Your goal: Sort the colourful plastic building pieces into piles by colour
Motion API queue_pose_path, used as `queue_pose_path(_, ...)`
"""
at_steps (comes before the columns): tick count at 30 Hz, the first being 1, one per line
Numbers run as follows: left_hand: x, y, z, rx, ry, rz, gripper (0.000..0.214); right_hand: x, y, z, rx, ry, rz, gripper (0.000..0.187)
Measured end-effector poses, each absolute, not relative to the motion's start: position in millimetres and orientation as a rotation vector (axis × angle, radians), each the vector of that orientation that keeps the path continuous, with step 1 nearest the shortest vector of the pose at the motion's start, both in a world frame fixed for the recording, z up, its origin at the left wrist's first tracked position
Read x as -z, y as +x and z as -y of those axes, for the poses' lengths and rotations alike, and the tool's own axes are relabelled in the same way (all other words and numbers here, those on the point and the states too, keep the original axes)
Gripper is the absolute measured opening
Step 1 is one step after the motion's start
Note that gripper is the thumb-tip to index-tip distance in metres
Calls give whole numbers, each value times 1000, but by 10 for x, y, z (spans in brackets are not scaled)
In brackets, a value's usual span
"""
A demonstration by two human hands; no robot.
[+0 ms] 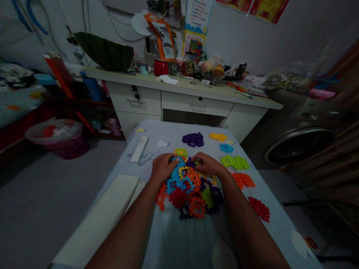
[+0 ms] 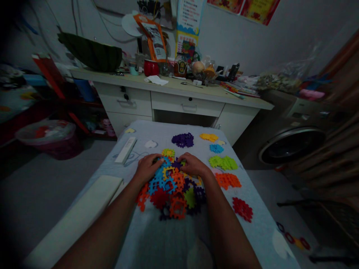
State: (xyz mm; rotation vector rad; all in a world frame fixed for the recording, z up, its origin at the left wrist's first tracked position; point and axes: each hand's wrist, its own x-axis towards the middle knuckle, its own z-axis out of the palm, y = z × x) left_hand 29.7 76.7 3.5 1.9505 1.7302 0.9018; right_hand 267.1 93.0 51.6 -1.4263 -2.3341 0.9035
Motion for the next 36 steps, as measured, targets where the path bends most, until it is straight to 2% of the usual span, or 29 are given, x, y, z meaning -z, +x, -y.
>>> queue_pose_path(7, -66, 301, -752, -877, 1958, -1729, 35, -513, 2583, -909, -861, -1388, 2405, 57)
queue_pose_path(16, -70, 303, -753, -877, 1969, -1733, 35, -488, 2568, -917, -816, -1336, 2512, 60)
queue_pose_path(23, -36, 296, -767, -880, 1971, -1716, 34, -501, 2839, -992, -790, -1528, 2270, 50)
queue_pose_path(26, -52, 296, -763, -872, 1967, -1726, 34, -504, 2910, -1111, -663, -1629, 2130, 50)
queue_pose_path(32, -81, 306, -748, -862, 1968, -1728, 32, -469, 2607, -1532, -181, -1856, 1983, 51)
queue_pose_path(36, -69, 310, -752, -852, 1983, -1724, 33, -456, 2382, -1808, -63, -1914, 1901, 47)
